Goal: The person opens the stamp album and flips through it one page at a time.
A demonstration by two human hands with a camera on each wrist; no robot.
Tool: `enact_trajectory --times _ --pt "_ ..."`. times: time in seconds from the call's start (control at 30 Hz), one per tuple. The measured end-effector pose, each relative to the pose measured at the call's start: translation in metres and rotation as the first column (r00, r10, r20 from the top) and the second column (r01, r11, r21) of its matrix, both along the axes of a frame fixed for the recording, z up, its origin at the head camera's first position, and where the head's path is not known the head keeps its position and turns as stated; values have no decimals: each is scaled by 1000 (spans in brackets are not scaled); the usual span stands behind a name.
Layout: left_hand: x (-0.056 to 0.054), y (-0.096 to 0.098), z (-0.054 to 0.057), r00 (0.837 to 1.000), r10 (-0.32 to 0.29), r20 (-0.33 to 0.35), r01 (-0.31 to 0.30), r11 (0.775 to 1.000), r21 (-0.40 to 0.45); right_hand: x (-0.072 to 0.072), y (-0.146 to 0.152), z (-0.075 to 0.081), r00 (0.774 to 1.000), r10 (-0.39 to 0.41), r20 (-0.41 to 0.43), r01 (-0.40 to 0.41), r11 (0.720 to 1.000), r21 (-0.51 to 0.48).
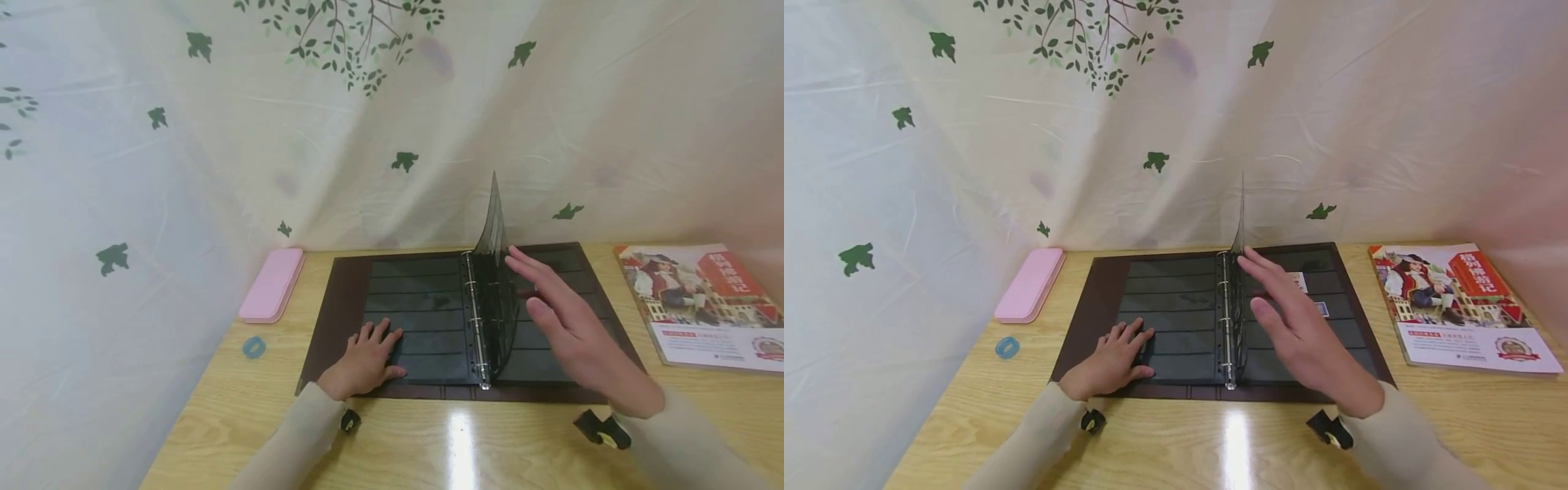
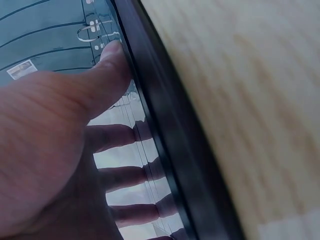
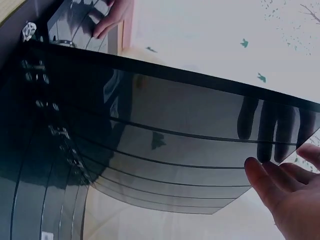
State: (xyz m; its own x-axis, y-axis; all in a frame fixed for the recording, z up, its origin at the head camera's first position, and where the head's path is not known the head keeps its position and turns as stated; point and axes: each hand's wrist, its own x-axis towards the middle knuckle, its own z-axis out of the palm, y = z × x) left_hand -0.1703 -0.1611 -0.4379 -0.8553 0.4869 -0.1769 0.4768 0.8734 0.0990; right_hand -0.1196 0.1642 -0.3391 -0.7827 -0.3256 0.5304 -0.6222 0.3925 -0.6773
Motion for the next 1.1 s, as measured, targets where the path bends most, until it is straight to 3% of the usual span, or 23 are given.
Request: enact_trajectory --times 0.2,0.43,0.6,0.83,0.97,1.1 --pt "-1 0 -1 1000 -2 -5 2 1000 -9 -9 -6 -8 999 41 -25 -43 998 -50" --pt "-1 1 1 1000 -9 -16 9 1000 -17 -18 -8 -24 993 -44 109 42 999 19" --pt "-1 -1 5 1000 -14 10 14 1000 -5 -22 -12 -35 987 -48 154 43 998 41" --pt "-5 -9 16 997 -26 70 21 998 67 -25 -18 -45 991 -5 132 0 999 42" --pt "-8 -14 25 999 -27 24 23 991 132 -27 -20 -53 994 31 103 -36 999 41" --pt "-9 -21 41 999 0 -41 8 980 199 -29 -22 -61 994 14 112 -23 996 81"
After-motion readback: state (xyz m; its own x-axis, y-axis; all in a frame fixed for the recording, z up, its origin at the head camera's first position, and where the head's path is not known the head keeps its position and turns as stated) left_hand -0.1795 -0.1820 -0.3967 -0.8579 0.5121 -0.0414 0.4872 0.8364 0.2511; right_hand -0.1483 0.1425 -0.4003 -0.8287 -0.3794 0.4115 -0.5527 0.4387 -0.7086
